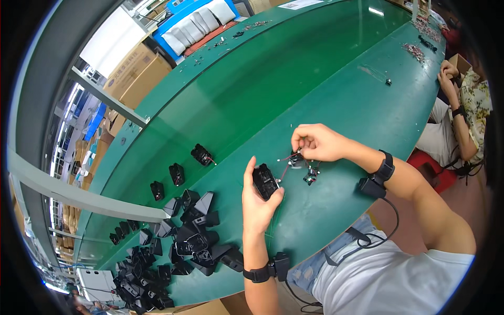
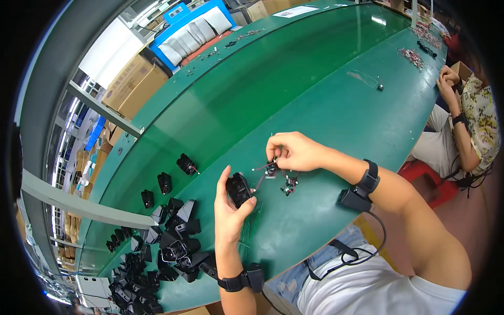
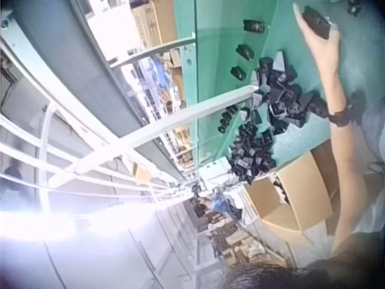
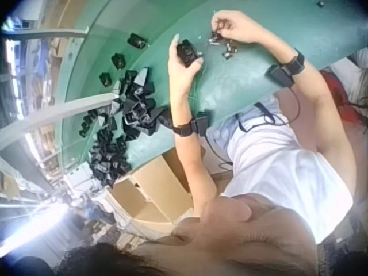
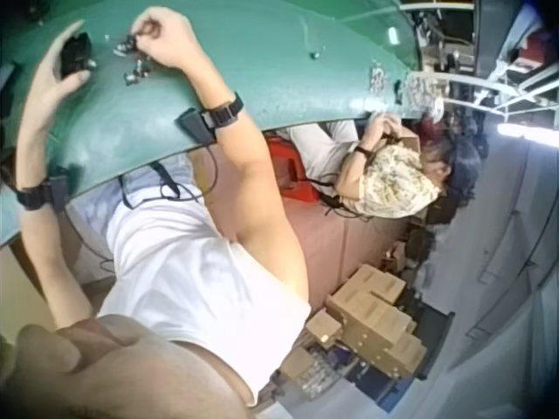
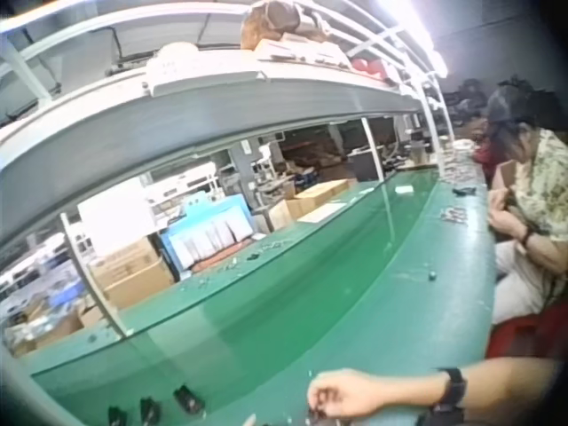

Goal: The person assembles small black electronic devices by hand at a green workbench. They pick up a black plastic casing, insert a small circuit board with wires, and place the completed unit on the table. The process is repeated for multiple units throughout the clip.

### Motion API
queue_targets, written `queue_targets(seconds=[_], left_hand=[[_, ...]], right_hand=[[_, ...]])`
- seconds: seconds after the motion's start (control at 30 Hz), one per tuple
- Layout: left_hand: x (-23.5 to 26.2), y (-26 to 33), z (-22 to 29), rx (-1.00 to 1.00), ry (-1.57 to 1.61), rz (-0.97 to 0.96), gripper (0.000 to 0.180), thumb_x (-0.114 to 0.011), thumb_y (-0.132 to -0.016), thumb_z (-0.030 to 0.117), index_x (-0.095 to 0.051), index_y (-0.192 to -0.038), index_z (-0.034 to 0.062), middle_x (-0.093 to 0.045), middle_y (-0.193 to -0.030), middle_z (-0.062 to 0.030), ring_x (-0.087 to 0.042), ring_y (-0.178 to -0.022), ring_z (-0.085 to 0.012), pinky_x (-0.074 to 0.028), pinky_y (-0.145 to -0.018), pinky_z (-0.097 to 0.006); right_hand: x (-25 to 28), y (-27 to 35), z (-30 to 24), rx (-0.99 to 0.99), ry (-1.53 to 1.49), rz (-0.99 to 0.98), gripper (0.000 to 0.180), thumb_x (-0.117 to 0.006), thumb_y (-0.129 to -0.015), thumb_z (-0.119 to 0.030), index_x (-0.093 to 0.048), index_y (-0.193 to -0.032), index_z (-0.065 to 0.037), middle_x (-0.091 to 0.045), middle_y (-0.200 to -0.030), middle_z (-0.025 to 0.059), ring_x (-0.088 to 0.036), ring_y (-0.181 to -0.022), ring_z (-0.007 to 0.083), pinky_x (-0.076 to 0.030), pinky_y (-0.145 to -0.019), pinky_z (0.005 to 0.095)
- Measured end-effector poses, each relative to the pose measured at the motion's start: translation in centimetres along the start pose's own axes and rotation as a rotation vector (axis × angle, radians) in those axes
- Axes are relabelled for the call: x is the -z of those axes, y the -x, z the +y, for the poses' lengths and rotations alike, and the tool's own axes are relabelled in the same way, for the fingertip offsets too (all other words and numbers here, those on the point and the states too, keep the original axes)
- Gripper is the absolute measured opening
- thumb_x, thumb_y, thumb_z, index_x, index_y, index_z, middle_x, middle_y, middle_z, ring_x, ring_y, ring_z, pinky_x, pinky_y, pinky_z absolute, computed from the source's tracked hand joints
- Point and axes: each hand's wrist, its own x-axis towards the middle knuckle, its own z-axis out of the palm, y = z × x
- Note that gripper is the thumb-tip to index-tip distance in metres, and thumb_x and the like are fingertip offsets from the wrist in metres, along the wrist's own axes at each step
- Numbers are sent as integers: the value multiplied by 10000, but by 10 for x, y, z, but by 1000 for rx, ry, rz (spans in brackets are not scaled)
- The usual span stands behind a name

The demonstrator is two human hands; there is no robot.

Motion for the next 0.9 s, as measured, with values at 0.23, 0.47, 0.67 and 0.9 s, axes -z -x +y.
queue_targets(seconds=[0.23,0.47,0.67,0.9], left_hand=[[-13,5,-9,-40,78,-39,913,-760,-740,-56,-276,-1508,36,-512,-1241,-94,-562,-1067,-145,-500,-908,-292],[-15,5,-13,-96,-173,44,928,-757,-698,-65,-305,-1500,52,-507,-1238,-74,-546,-1077,-153,-476,-933,-295],[-11,6,-14,-136,-184,65,966,-681,-701,-117,-241,-1538,82,-521,-1214,-73,-566,-1046,-168,-488,-928,-305],[-19,7,-13,-186,-234,45,900,-848,-694,33,-351,-1444,7,-576,-1256,-155,-648,-1052,-233,-552,-862,-327]], right_hand=[[-3,4,-9,-20,-319,-21,144,-689,-843,-16,-584,-942,-17,-596,-932,43,-619,-756,76,-527,-652,229],[-9,12,-17,-127,-268,-140,166,-683,-873,-43,-579,-995,-5,-663,-911,66,-628,-740,58,-523,-597,232],[-15,11,-13,5,-364,-66,169,-679,-876,-7,-641,-1039,18,-690,-979,95,-657,-817,95,-564,-720,243],[-16,16,-28,-12,-564,-18,71,-683,-868,21,-687,-939,25,-631,-1058,84,-668,-933,145,-567,-870,267]])
